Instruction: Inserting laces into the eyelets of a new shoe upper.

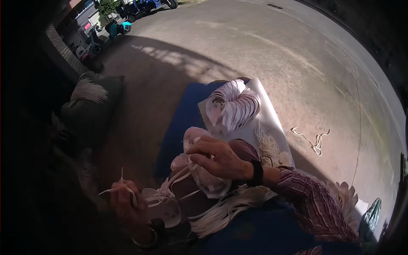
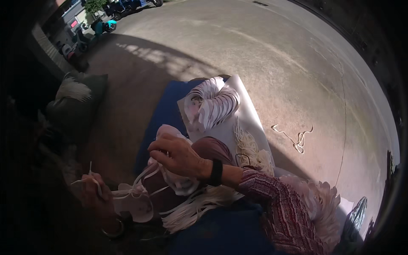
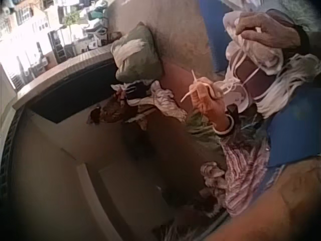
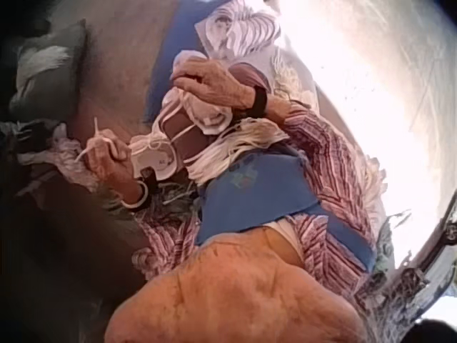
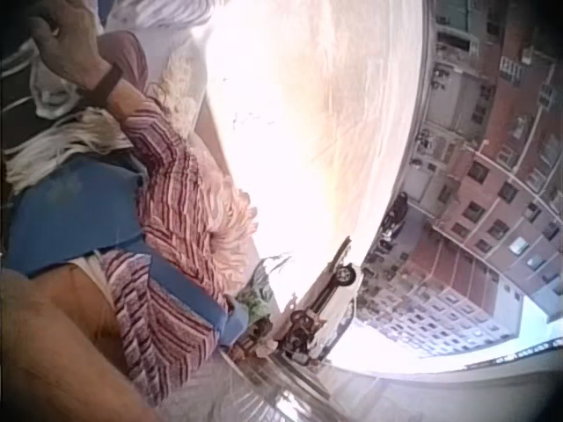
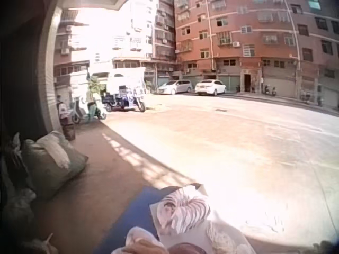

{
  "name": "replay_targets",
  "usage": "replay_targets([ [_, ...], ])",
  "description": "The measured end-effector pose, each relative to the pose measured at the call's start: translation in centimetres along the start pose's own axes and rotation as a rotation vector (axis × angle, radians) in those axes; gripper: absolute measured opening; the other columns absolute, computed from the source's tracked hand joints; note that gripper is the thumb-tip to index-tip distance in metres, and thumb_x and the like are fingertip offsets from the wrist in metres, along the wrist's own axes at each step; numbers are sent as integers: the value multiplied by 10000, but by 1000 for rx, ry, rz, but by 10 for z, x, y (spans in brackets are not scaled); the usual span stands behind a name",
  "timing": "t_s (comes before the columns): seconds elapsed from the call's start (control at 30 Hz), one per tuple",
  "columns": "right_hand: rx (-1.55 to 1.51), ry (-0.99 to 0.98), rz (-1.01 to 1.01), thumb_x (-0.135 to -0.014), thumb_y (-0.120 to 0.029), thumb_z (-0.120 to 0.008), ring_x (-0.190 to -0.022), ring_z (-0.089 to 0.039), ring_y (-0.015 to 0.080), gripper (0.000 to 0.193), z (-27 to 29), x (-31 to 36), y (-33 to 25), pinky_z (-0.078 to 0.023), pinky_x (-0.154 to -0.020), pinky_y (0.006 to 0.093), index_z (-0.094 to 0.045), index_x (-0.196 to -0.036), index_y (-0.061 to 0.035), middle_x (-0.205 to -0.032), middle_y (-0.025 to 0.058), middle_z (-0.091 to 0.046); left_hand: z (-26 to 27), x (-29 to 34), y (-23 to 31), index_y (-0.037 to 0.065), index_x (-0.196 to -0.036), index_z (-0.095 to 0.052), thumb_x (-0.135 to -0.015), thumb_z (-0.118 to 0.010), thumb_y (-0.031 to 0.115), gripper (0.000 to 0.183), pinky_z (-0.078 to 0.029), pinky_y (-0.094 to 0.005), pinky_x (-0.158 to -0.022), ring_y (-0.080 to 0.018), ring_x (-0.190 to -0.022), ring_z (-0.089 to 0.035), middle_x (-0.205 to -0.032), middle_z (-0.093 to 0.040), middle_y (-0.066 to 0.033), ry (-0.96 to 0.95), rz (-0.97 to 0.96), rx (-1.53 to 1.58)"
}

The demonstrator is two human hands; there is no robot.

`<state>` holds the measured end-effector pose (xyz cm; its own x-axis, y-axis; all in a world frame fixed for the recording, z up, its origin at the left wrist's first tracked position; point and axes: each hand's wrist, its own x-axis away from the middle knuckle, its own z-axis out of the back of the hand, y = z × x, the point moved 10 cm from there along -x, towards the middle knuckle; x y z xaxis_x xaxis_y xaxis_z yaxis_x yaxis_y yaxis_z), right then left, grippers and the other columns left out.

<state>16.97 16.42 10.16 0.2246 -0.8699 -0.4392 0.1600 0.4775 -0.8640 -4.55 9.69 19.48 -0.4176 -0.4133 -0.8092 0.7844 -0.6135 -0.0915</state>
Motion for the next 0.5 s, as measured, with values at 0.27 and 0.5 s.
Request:
replay_targets([
  [0.27, 4, -183, 0, -958, -213, -626, -969, -643, 291, 301, -33, -6, -40, -514, -818, 368, -657, -1143, 23, -1065, 173, -626, -108, 40, 20, -20, -1030, -624, -963, -621, 136, 170, -473, -279, -595, -95, -706, -578, -801, -632, -45, -405, 838, 1026],
  [0.5, 64, -178, 89, -920, -111, -663, -910, -651, 249, 230, -36, -6, -38, -524, -763, 331, -684, -1127, -12, -1010, 123, -651, -120, 38, 32, -12, -1028, -624, -888, -686, 187, 251, -475, -384, -563, -290, -602, -629, -722, -625, -171, -353, 623, 822],
])
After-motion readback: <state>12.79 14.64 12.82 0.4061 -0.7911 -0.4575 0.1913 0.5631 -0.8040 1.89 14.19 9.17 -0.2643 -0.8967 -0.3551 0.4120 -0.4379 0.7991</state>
